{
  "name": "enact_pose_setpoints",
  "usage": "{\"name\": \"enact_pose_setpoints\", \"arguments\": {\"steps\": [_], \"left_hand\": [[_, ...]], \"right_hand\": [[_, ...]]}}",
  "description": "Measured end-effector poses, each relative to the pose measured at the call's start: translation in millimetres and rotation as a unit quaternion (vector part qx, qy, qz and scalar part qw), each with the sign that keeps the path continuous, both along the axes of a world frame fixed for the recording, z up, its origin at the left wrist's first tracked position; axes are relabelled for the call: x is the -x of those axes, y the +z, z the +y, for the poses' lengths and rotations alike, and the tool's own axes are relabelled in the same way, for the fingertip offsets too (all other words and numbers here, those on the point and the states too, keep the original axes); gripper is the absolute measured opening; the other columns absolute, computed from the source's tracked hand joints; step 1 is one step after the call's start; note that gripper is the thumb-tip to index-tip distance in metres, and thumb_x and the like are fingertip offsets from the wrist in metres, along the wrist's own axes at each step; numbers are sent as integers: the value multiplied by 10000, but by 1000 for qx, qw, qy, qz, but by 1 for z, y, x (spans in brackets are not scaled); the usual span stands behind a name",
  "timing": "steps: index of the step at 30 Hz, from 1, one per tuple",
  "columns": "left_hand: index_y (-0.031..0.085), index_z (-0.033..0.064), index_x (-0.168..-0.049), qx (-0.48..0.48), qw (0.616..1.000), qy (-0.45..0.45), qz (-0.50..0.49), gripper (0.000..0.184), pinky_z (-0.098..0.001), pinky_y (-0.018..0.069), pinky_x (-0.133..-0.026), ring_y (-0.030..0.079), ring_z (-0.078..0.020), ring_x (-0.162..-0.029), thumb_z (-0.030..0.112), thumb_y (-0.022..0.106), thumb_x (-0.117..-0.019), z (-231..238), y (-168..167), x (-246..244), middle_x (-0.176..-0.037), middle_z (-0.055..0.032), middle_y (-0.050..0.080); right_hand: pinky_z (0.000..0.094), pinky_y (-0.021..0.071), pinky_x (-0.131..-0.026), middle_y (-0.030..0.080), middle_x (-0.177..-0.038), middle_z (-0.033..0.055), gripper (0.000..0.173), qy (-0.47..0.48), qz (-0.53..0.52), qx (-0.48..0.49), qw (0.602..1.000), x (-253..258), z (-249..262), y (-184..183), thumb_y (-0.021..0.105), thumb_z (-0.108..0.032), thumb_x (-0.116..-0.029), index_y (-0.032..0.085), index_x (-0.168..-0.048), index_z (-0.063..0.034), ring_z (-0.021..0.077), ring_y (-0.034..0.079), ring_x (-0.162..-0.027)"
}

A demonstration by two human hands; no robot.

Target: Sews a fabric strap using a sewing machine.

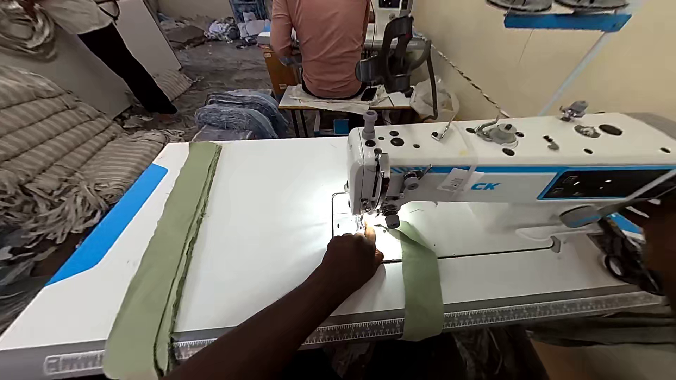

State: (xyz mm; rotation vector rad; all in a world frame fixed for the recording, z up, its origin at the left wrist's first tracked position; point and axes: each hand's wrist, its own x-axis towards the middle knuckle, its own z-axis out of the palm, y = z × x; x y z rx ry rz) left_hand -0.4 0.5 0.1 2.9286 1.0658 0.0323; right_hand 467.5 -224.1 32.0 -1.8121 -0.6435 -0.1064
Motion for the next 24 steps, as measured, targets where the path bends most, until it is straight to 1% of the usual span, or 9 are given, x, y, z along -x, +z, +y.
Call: {"name": "enact_pose_setpoints", "arguments": {"steps": [3,6,8,11,13,17,19,21,24], "left_hand": [[673,84,-1252,12,997,-1,-81,391,-439,556,-625,697,-260,-741,326,523,-984,1,-8,10,-791,-67,684],[569,188,-1466,122,974,-9,-191,460,-455,570,-758,674,-208,-827,336,482,-1040,-21,-12,39,-898,-25,701],[684,208,-1327,161,956,-45,-243,372,-435,591,-812,685,-179,-900,385,498,-1059,-55,-12,67,-970,-18,711],[785,191,-1019,272,904,-35,-330,315,-334,581,-667,657,-95,-739,395,548,-1055,-94,-12,90,-832,33,689],[742,89,-1037,504,789,52,-347,466,-316,617,-628,698,-108,-672,393,397,-1113,-101,-4,85,-806,-5,733],[351,55,-1503,723,507,148,-445,444,-396,640,-701,733,-261,-760,247,270,-1111,-92,1,59,-1007,-165,712],[320,53,-1466,659,535,157,-505,446,-276,595,-626,663,-138,-699,132,433,-1042,-98,-7,57,-933,-73,644],[209,-9,-1589,573,643,113,-495,685,-254,583,-867,671,-71,-984,175,549,-1022,-113,-22,73,-1222,-59,650],[119,16,-1631,529,711,100,-453,755,-286,594,-638,650,-96,-719,122,539,-1012,-127,-26,81,-1031,-39,676]], "right_hand": [[478,524,-955,602,-1222,294,490,-28,-148,39,988,139,17,-5,445,-305,-1093,506,-1319,126,330,623,-1088],[652,489,-892,662,-1148,247,458,101,-183,222,952,253,46,-37,693,-464,-935,747,-1050,-24,460,612,-1099],[686,443,-791,636,-1119,199,651,118,-185,290,932,294,58,-58,714,-747,-751,736,-895,-113,479,573,-1063],[506,522,-734,691,-956,52,471,286,-102,212,929,315,46,-54,784,-598,-796,699,-737,-139,260,639,-916],[263,562,-635,689,-871,-11,271,514,30,57,855,326,31,-36,784,-357,-906,688,-797,-129,74,649,-779],[389,538,-683,656,-801,78,359,748,26,60,660,372,19,-1,672,-414,-968,683,-895,-63,183,643,-747],[367,552,-666,670,-772,52,403,720,22,53,692,377,28,-6,691,-472,-956,714,-855,-82,157,654,-722],[262,550,-591,666,-758,-5,283,581,71,32,810,374,49,-21,726,-338,-954,721,-823,-86,70,630,-671],[244,505,-518,662,-770,-58,234,358,47,125,924,376,99,-25,728,-382,-930,755,-1008,-163,49,577,-584]]}}
